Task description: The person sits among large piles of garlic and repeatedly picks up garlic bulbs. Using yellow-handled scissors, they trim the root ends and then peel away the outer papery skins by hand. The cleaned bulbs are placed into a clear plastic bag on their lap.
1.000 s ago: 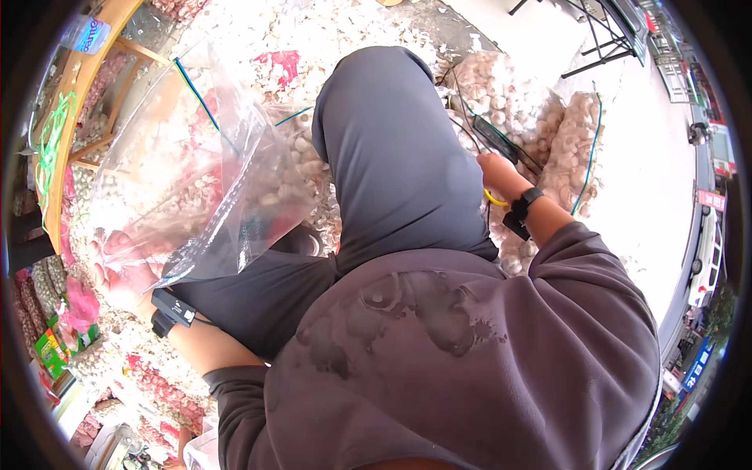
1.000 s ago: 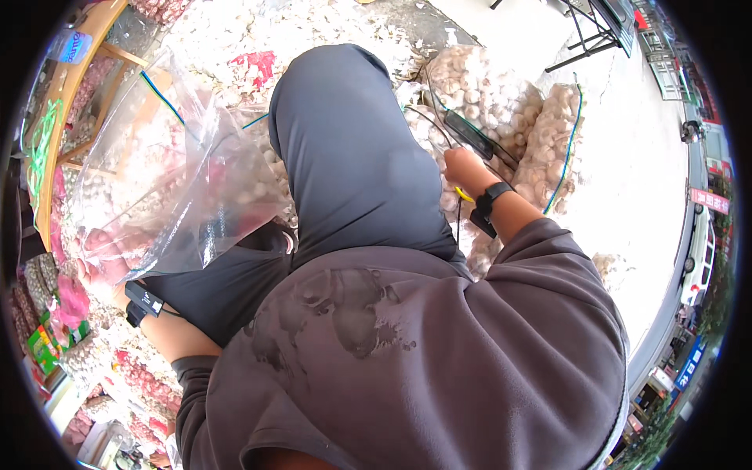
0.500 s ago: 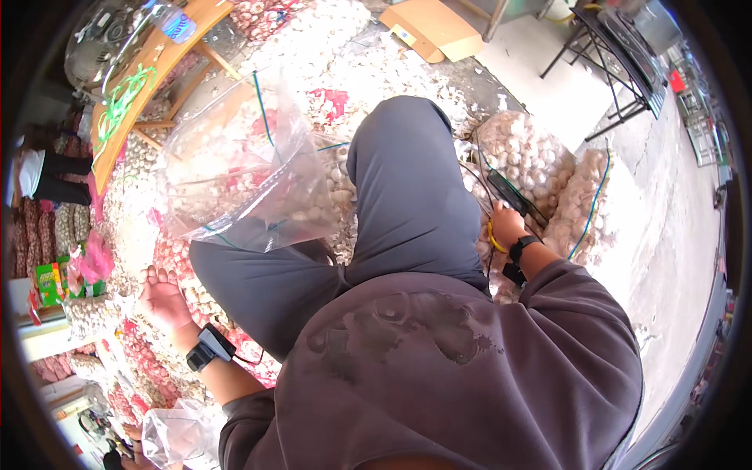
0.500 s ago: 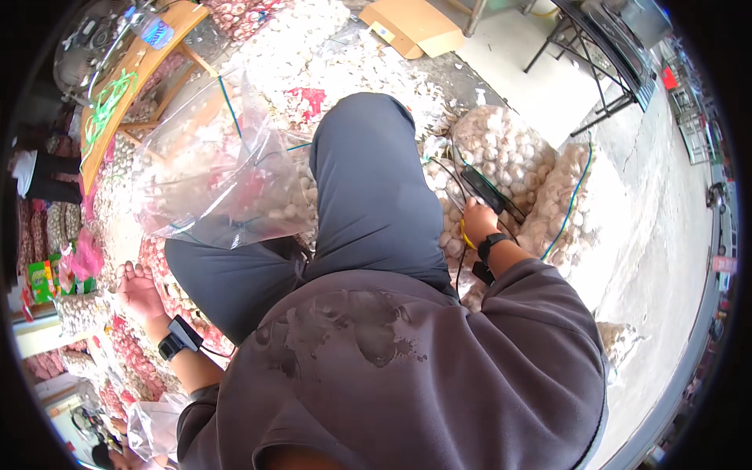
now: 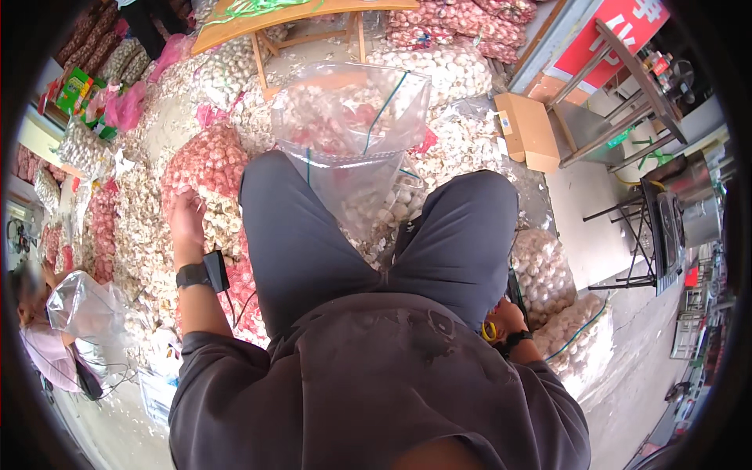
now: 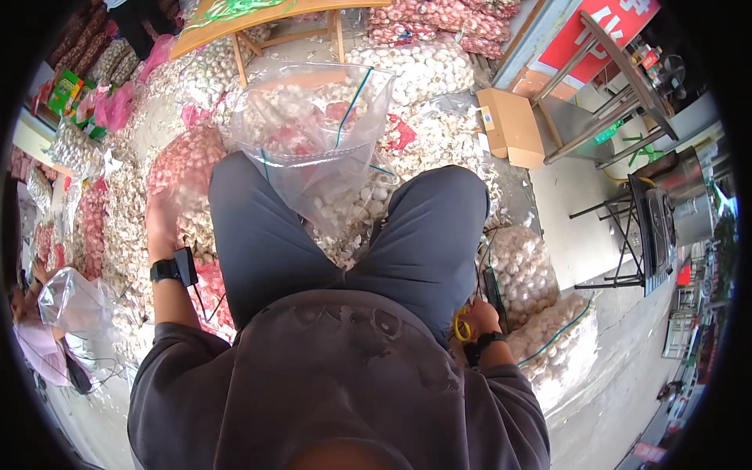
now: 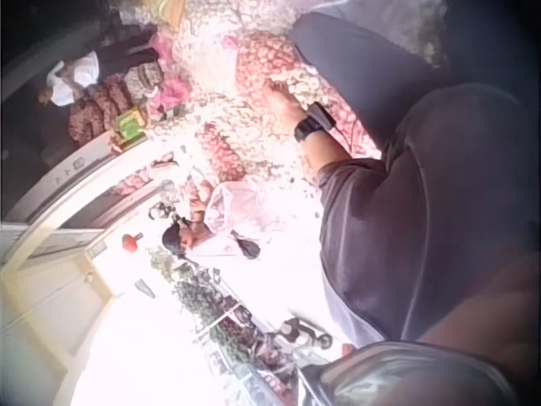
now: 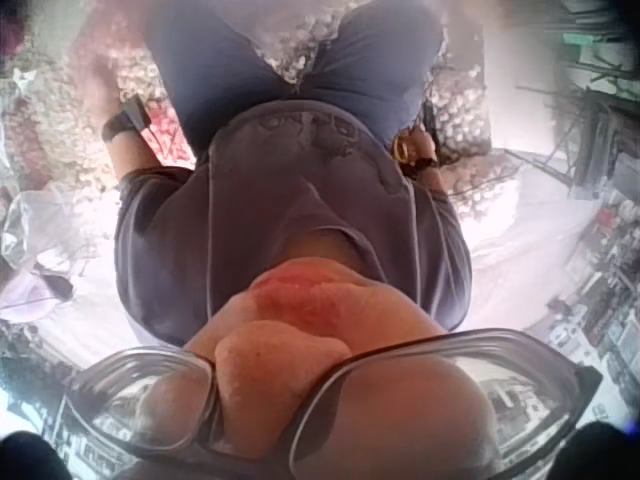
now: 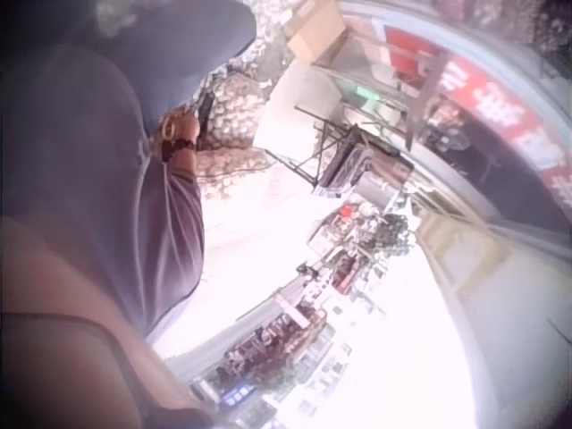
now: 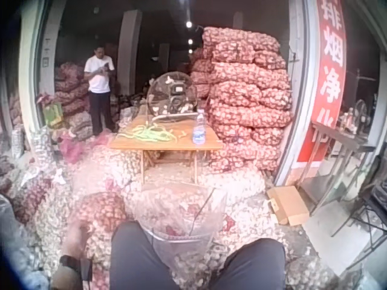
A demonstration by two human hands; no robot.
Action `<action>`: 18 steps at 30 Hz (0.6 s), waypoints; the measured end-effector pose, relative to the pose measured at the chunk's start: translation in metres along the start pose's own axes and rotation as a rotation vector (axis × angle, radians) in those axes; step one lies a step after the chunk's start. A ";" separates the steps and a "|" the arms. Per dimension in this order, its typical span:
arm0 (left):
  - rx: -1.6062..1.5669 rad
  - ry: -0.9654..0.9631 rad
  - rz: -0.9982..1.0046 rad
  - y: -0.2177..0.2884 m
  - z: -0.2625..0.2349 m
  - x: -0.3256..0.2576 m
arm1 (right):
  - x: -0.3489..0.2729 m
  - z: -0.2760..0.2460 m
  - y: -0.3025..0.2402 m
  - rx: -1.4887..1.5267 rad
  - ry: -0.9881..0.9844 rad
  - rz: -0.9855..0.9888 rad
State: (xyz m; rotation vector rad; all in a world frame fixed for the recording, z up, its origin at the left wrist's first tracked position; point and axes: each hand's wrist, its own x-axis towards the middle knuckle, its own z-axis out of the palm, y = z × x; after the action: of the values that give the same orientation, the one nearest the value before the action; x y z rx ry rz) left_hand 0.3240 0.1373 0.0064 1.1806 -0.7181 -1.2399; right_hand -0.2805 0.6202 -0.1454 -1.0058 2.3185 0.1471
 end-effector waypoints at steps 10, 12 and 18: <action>0.936 0.149 -0.031 -0.158 -0.156 0.034 | -0.004 -0.070 -0.034 1.064 0.002 0.003; 1.061 0.123 -0.058 -0.157 -0.141 0.022 | -0.002 -0.098 -0.048 1.191 0.097 -0.044; 1.121 0.059 -0.194 -0.165 -0.100 0.036 | 0.013 -0.193 -0.079 1.322 0.150 -0.405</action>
State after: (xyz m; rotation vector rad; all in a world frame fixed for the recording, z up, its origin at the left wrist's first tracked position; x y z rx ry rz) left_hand 0.3701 0.1459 -0.1835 2.2159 -1.3481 -0.9165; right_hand -0.3251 0.4935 0.0150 -0.6920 1.6467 -1.4389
